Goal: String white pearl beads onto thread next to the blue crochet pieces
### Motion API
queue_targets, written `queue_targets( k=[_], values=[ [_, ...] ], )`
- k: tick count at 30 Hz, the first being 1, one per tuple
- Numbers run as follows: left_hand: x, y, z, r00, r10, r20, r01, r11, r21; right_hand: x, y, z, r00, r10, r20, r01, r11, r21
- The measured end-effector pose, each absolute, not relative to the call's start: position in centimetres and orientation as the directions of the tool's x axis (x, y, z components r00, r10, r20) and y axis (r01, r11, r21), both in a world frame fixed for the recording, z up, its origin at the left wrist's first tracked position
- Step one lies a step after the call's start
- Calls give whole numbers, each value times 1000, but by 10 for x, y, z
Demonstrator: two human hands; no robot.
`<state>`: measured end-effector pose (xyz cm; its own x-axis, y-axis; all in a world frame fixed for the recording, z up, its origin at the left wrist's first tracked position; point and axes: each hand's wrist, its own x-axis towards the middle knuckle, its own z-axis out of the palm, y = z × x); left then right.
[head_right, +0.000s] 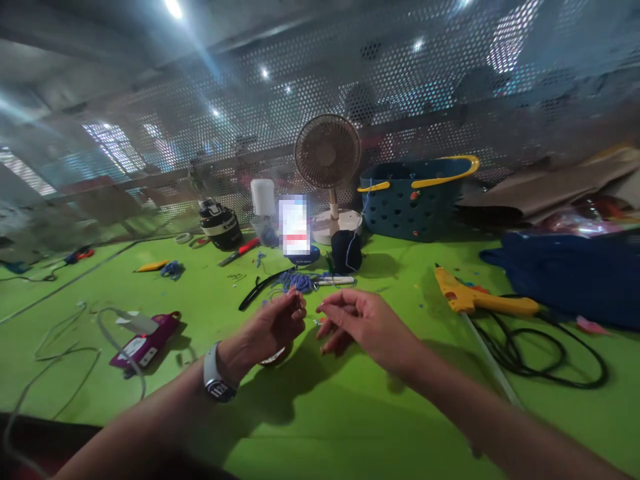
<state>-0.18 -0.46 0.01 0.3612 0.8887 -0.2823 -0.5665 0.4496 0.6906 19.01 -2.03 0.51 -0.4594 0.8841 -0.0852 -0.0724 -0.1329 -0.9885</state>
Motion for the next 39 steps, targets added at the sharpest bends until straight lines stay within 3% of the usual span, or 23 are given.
queue_targets(
  k=[6, 32, 39],
  values=[
    [5, -2, -14, 352, 900, -257, -645, 433, 630, 180, -28, 2, -502, 852, -148, -33, -190, -981],
    [1, -4, -22, 340, 925, -167, -544, 339, 768, 176, -29, -5, -461, 874, -153, -55, -200, -978],
    [2, -6, -27, 269, 962, -50, -366, 150, 918, 172, -28, -3, -447, 887, -120, -76, -171, -982]
  ],
)
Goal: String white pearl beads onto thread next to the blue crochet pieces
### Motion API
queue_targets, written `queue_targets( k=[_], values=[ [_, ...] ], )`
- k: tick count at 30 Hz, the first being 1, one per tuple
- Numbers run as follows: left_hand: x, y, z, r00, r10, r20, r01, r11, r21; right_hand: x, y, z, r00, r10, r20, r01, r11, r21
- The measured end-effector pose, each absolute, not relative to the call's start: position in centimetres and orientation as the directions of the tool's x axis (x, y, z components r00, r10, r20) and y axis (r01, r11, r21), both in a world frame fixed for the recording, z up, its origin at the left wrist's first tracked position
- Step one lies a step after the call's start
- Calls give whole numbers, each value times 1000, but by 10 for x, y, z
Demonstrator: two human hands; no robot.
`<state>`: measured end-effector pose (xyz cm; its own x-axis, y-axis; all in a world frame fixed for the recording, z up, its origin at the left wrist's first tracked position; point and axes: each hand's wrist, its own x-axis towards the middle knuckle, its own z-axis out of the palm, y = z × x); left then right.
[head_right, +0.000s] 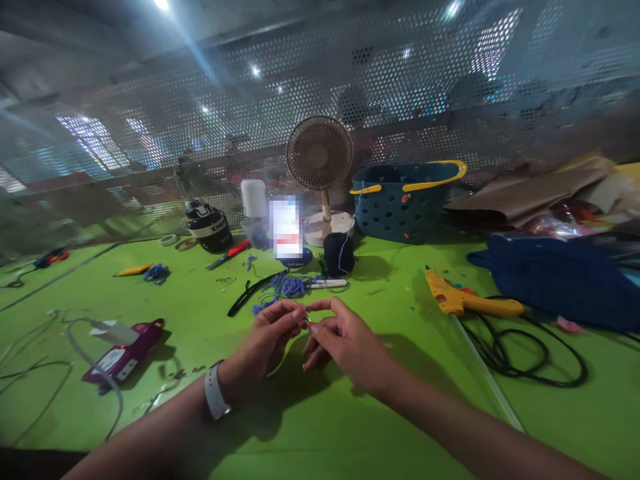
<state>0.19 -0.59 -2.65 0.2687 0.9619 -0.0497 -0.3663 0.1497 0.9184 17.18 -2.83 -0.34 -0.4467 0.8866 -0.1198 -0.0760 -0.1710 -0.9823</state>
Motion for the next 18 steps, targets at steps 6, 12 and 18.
queue_targets(
  k=[6, 12, 18],
  values=[
    [2, -7, -28, 358, 932, 50, -291, 61, 955, 172, -30, 3, -462, 882, -98, -134, -178, -975],
    [-1, -4, -27, 308, 944, 116, -209, -51, 976, 186, -27, 20, -290, 955, -58, 244, 15, -970],
    [2, -7, -20, 365, 897, 249, 39, -282, 959, 202, -11, 5, -158, 856, 492, 526, 495, -692]
  ],
)
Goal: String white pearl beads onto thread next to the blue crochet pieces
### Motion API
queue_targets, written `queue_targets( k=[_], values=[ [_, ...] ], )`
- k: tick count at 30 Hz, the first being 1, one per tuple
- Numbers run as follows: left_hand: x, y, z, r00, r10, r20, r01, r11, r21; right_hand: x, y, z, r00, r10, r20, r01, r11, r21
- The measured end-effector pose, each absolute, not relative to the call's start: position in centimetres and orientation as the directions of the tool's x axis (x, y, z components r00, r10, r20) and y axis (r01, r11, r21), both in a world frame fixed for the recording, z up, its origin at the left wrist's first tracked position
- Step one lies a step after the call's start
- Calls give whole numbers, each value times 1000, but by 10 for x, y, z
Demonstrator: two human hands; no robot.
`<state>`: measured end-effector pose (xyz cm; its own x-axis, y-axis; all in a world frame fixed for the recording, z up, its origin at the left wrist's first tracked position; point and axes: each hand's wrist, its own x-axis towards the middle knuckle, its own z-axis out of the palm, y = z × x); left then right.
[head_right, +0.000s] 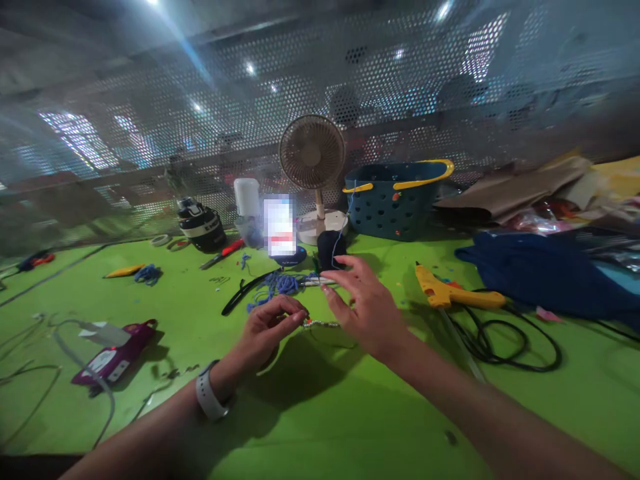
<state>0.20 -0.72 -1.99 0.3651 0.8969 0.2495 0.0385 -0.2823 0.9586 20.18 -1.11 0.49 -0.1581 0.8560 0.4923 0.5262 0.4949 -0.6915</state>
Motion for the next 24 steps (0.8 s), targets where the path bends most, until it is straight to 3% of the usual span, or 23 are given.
queue_targets(
  k=[4, 9, 12, 15, 19, 22, 24],
  values=[
    [7, -11, -14, 387, 863, 325, 209, -425, 881, 192, -15, -1, -247, 854, 459, 354, 520, -777],
    [10, -13, -6, 396, 859, 325, 227, -434, 872, 183, -20, 6, -197, 886, 419, 193, 454, -870],
    [12, -14, -2, 429, 861, 271, 140, -360, 922, 183, -19, 11, -198, 918, 345, 149, 376, -915],
    [13, -15, -2, 496, 860, 118, 11, -142, 990, 184, -18, 15, -237, 948, 214, 25, 227, -974],
    [12, -15, -8, 608, 792, -54, -64, 116, 991, 187, -16, 22, -293, 954, 68, -214, 4, -977],
    [11, -17, -9, 658, 752, -47, -81, 132, 988, 192, -16, 28, -293, 956, 10, -313, -86, -946],
    [12, -18, -7, 667, 745, -12, -40, 51, 998, 196, -15, 32, -266, 964, 22, -378, -83, -922]
  ],
)
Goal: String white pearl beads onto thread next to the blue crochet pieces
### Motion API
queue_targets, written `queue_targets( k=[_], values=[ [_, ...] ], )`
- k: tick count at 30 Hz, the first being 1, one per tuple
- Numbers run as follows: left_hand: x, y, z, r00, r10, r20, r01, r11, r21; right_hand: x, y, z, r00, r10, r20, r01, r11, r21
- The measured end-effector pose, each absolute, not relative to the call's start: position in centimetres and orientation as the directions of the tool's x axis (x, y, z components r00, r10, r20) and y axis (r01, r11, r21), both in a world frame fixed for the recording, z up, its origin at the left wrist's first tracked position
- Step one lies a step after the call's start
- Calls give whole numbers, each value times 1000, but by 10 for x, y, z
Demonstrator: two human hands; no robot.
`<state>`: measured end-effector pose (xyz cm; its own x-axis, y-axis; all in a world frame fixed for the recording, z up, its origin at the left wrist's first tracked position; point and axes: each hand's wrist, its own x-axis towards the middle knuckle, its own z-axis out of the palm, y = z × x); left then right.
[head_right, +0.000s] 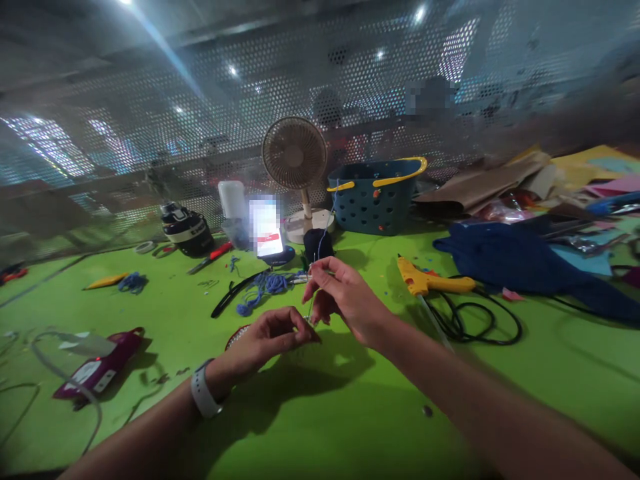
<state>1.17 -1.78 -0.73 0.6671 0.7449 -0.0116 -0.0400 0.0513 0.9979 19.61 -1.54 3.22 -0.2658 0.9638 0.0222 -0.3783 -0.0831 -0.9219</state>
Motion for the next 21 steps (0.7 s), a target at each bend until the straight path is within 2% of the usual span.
queue_targets(
  k=[6, 11, 18, 21],
  values=[
    [12, -15, -3, 659, 750, 57, 167, -220, 961, 210, -17, 47, -239, 964, 112, -493, -21, -870],
    [10, -10, -13, 671, 731, 121, 308, -424, 852, 222, -24, 67, -198, 965, 174, -534, 43, -844],
    [16, -14, -23, 666, 742, 76, 439, -472, 764, 242, -24, 75, -159, 962, 221, -607, 81, -791],
    [17, -13, -31, 644, 753, 134, 471, -529, 706, 245, -23, 76, -158, 963, 218, -624, 74, -778]
  ],
)
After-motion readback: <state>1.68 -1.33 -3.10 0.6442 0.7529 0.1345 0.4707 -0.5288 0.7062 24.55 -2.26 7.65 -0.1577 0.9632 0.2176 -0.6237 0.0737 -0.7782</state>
